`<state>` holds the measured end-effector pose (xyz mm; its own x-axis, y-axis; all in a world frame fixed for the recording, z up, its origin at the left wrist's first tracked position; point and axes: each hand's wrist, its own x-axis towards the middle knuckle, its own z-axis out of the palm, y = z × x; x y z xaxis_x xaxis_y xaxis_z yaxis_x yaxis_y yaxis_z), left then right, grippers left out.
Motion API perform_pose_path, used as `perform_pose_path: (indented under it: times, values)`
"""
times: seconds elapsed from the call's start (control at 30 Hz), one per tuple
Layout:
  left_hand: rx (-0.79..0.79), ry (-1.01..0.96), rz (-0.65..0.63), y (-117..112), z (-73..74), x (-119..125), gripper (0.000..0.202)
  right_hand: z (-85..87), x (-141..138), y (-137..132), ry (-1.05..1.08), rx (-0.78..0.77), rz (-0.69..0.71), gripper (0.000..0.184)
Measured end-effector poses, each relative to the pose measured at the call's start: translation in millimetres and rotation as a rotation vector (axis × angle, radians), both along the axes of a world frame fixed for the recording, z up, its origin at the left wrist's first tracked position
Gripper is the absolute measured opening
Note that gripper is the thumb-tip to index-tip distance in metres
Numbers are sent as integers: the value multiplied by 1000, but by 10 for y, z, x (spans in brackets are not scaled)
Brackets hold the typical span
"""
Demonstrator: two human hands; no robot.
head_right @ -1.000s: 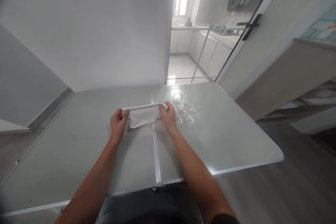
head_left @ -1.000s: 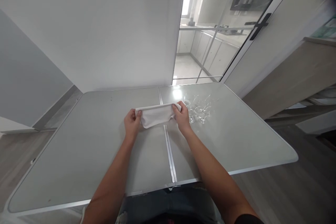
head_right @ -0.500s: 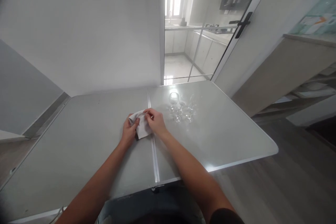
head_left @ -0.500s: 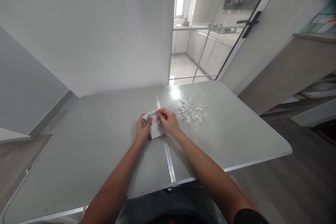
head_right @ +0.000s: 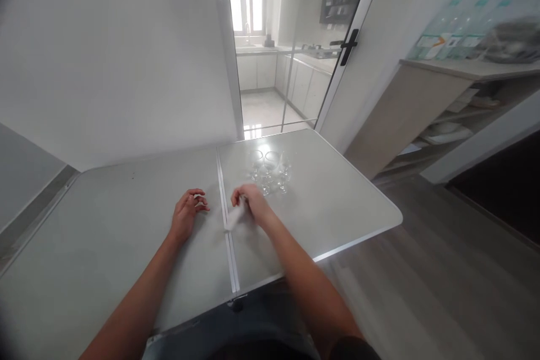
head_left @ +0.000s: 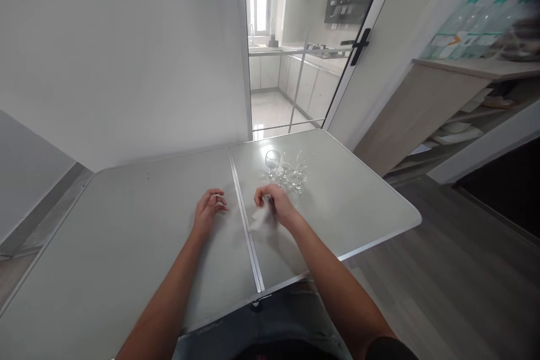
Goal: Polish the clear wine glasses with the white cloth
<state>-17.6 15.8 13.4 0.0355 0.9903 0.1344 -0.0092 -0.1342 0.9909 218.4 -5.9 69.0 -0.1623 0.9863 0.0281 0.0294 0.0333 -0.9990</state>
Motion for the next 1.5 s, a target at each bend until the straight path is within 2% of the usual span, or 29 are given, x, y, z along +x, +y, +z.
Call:
perform_pose_path:
  times: [0.03, 0.07, 0.13, 0.2, 0.23, 0.3, 0.37, 0.43, 0.5, 0.63, 0.77, 0.83, 0.9, 1.0, 1.07, 1.13, 1.17, 1.27, 1.33, 1.4, 1.5]
  values:
    - [-23, 72, -3, -3, 3, 23, 40, -25, 151, -78, -156, 8, -27, 48]
    - [-36, 166, -5, -12, 10, 67, 36, -66, 309, -149, -340, 5, -115, 49]
    - [-19, 381, -24, -39, 34, 229, 28, -180, 629, -248, -703, -36, -338, 36]
    - [42, 542, -103, -65, 59, 478, 21, -299, 916, -264, -936, -133, -502, 33]
    - [49, 571, -135, -70, 65, 627, 19, -350, 1035, -238, -995, -167, -543, 38]
    - [25, 572, -156, -55, 52, 946, 17, -421, 1204, -135, -1026, -209, -566, 48]
    - [9, 558, -107, -4, 12, 1255, 23, -461, 1282, -1, -978, -212, -555, 56]
    - [14, 589, -75, 70, -40, 1516, 39, -485, 1293, 122, -900, -194, -550, 55]
    - [-14, 596, -68, 147, -81, 1713, 48, -512, 1273, 207, -851, -162, -556, 46]
    - [21, 670, -6, 246, -107, 1951, 36, -608, 1235, 264, -896, -79, -551, 37]
    - [9, 685, -39, 225, -96, 1989, 19, -749, 1249, 238, -1001, -22, -563, 38]
    - [12, 656, -55, 164, -86, 1884, 16, -813, 1275, 217, -1029, -14, -594, 39]
    - [33, 588, 4, 73, -63, 1657, 16, -843, 1293, 191, -1043, 12, -609, 39]
    - [36, 503, 161, -61, 2, 1069, 18, -784, 1209, 143, -1017, 125, -676, 40]
    - [19, 506, 288, -104, 51, 548, 18, -688, 987, 125, -979, 210, -674, 41]
    - [-25, 567, 407, -101, 80, -3, 18, -589, 584, 142, -919, 244, -567, 42]
    - [-59, 599, 473, -89, 81, -267, 18, -549, 319, 166, -875, 246, -450, 41]
    - [-162, 679, 602, -50, 32, -923, 18, -475, -615, 295, -792, 241, -153, 35]
    - [-173, 718, 646, -41, -28, -1222, 20, -451, -1225, 407, -793, 229, -68, 31]
    - [-182, 746, 686, -45, -85, -1421, 23, -438, -1721, 516, -805, 223, 17, 28]
    - [-204, 784, 710, -51, -135, -1587, 25, -435, -2184, 632, -807, 223, 34, 24]
